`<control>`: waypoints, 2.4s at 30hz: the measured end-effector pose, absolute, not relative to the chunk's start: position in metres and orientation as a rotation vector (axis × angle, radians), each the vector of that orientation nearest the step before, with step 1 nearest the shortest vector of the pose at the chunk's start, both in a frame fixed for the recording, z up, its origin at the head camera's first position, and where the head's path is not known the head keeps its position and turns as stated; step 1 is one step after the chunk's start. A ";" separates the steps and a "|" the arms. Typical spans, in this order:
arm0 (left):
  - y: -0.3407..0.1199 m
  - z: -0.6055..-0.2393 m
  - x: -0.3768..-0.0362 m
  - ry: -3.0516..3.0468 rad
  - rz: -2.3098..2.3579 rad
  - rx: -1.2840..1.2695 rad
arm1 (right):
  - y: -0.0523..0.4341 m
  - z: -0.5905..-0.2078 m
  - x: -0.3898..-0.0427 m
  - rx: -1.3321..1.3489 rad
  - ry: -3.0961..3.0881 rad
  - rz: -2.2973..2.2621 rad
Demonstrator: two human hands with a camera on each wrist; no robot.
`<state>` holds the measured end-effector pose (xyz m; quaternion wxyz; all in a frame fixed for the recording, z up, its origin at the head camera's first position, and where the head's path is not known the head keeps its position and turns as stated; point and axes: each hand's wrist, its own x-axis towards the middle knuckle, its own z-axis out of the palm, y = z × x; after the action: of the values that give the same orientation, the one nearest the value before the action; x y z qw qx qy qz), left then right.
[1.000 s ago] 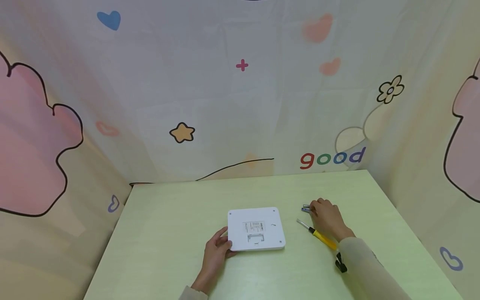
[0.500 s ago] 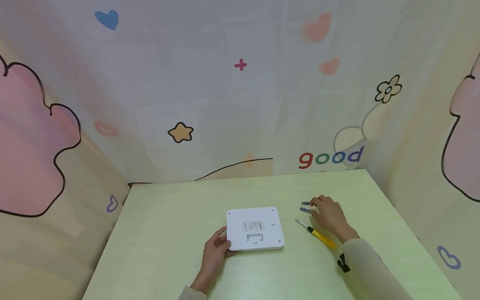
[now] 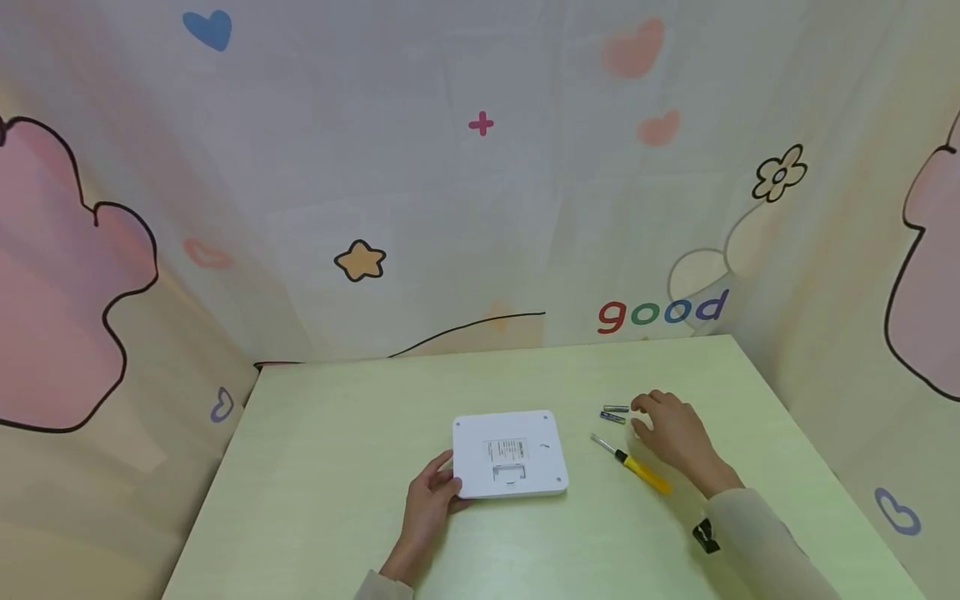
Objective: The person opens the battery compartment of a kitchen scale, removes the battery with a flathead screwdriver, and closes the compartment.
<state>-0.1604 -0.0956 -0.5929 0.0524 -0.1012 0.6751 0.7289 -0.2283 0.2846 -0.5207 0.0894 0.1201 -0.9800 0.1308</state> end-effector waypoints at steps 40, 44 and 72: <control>-0.095 -0.590 -0.159 2.032 2.227 -0.310 | 0.308 -0.551 -0.215 0.312 -3.047 0.368; -0.095 -0.591 -0.159 2.035 2.216 -0.316 | 0.308 -0.553 -0.216 0.311 -3.041 0.351; -0.098 -0.586 -0.156 2.038 2.207 -0.295 | 0.299 -0.543 -0.212 0.423 -2.799 0.238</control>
<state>-0.1563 -0.0976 -0.5856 0.0618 -0.0975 0.6739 0.7298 -0.2117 0.2987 -0.5427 0.1497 0.1472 -0.9742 0.0830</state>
